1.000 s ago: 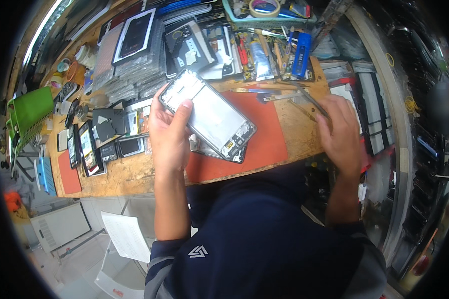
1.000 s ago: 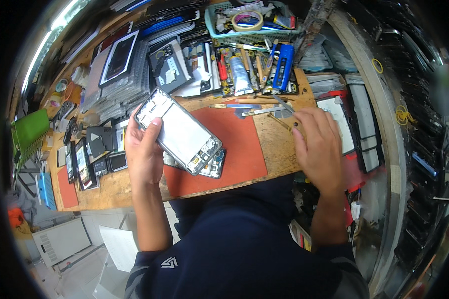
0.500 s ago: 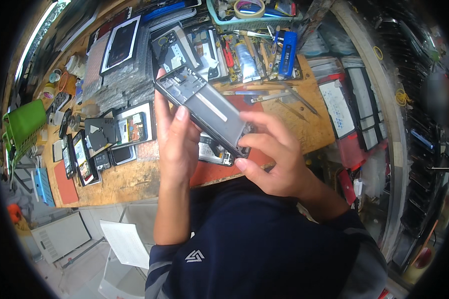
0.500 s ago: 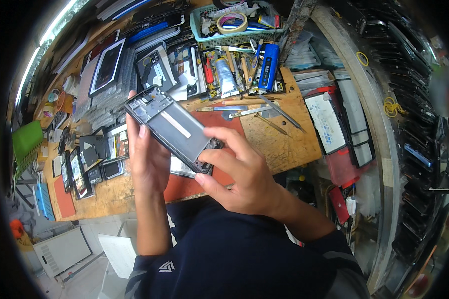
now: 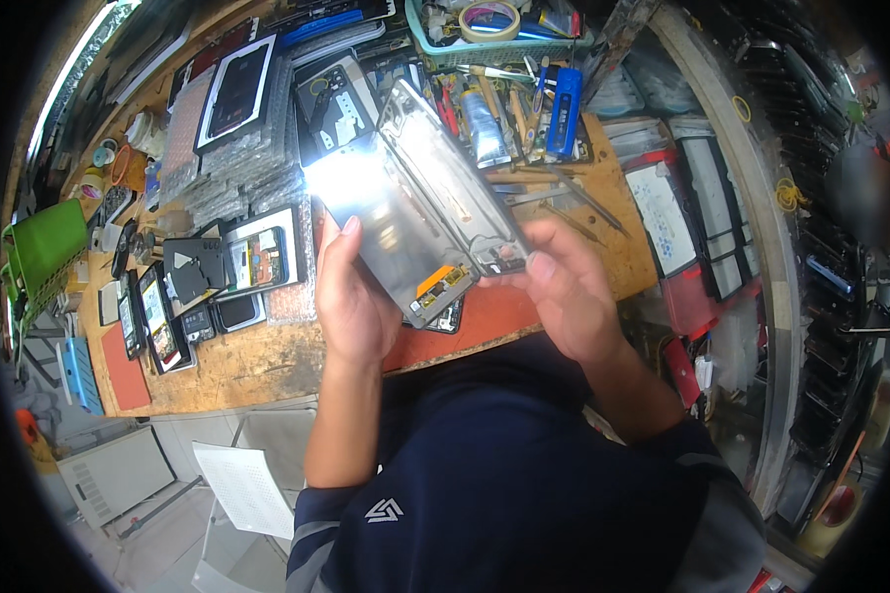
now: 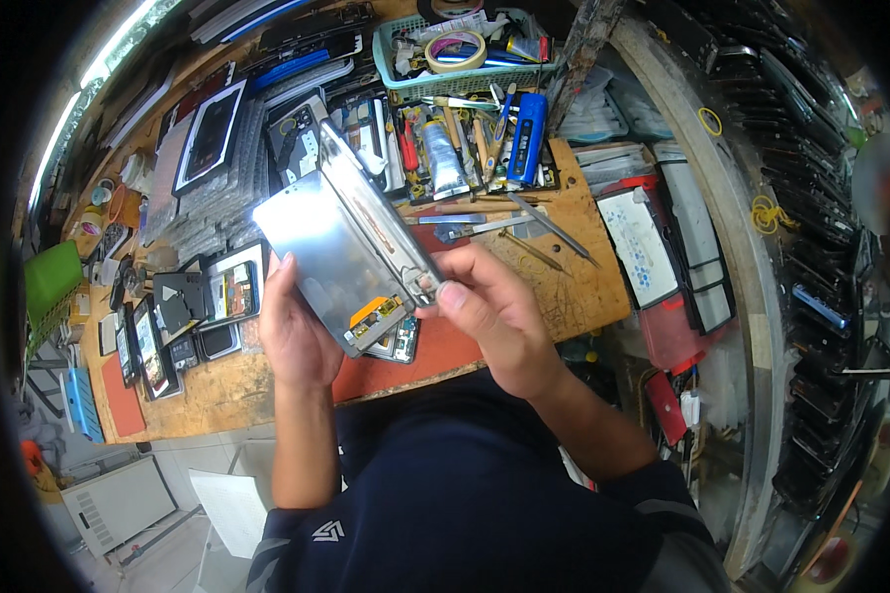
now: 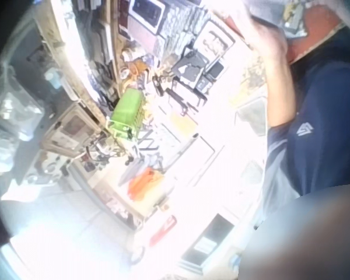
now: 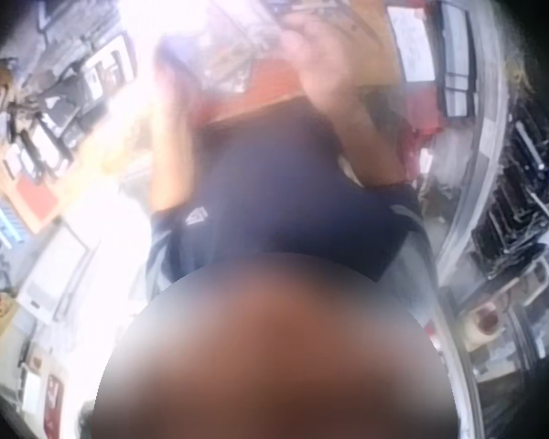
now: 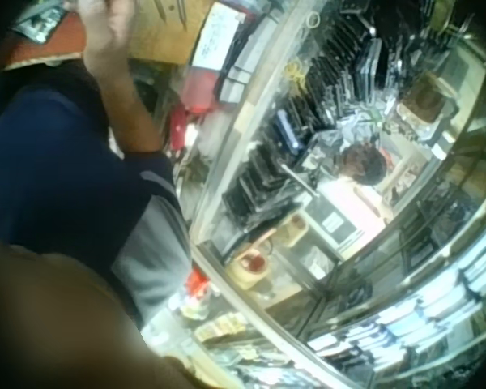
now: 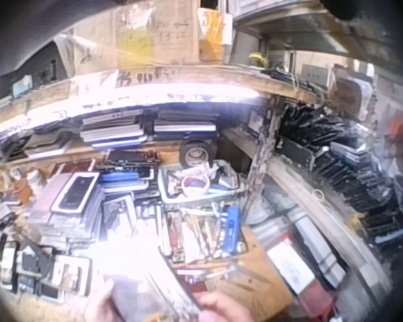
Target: The person disassembles a smartphone, removes the battery and screen, and replaces them with new components. They use a metal pry tool to open the device and connect ribbon cables to the new screen. The person then reassembles the phone and tests the display.
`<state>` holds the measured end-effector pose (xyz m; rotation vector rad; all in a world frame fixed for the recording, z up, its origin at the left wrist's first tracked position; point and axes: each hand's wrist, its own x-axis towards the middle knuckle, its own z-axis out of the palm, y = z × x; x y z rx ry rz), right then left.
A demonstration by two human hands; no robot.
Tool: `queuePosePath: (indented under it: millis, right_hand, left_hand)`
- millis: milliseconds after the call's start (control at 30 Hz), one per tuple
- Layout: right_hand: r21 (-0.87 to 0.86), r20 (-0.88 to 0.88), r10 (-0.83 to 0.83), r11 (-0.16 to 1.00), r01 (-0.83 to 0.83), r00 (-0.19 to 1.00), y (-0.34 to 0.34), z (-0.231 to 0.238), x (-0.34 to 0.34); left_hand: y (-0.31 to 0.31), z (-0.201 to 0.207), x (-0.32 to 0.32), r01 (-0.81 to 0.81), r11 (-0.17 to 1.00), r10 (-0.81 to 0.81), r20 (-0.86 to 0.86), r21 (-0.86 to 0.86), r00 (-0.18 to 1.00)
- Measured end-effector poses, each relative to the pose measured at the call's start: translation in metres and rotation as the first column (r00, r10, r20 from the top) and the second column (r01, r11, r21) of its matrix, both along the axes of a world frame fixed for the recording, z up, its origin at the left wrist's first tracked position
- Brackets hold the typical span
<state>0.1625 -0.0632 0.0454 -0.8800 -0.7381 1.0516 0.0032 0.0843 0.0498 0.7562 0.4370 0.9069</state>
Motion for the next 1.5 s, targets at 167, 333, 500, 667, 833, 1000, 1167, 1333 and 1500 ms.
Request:
queuePosePath:
  millis: [167,333,500,667,833,1000,1167,1333,1500]
  right_hand:
    - [0.049,-0.244,-0.007,0.999,0.020,0.970,0.004,-0.009,0.001]
    - [0.096,-0.310,0.011,0.995,0.020,0.951,0.004,-0.012,0.003]
    - [0.178,-0.346,0.053,0.984,0.010,0.937,0.006,-0.010,0.005]
    - [0.167,-0.458,0.048,0.985,0.033,0.887,0.006,-0.007,0.003]
    - [0.092,-0.306,-0.033,0.994,0.064,0.951,0.004,-0.009,0.007]
    - [0.132,-0.210,-0.062,0.987,0.091,0.976,0.003,-0.020,0.013]
    - [0.049,-0.150,-0.137,0.988,0.146,0.979,-0.002,-0.029,0.014]
    - [-0.059,-0.137,-0.366,0.931,0.361,0.921,-0.012,-0.037,0.024]
    - [-0.176,0.252,-0.304,0.919,0.353,0.919,-0.037,-0.048,0.040]
  left_hand:
    - [0.003,-0.009,-0.008,0.083,0.992,-0.072,0.123,-0.091,0.990]
    - [0.002,-0.010,-0.010,0.109,0.990,-0.094,0.159,-0.086,0.983]
    - [-0.001,-0.006,-0.008,0.052,0.993,-0.037,0.142,-0.104,0.989]
    - [-0.001,-0.007,-0.008,0.037,0.993,-0.026,0.095,-0.115,0.995]
    - [-0.001,-0.007,-0.011,0.072,0.991,-0.055,0.143,-0.115,0.988]
    - [-0.004,0.003,-0.012,0.072,0.991,-0.059,0.112,-0.116,0.992]
    - [-0.010,0.009,-0.009,0.132,0.989,-0.117,0.181,-0.073,0.976]
    - [-0.003,0.007,-0.015,0.104,0.995,-0.104,0.025,0.005,0.994]
    - [-0.001,0.004,-0.024,0.012,0.991,-0.007,-0.042,0.136,0.999]
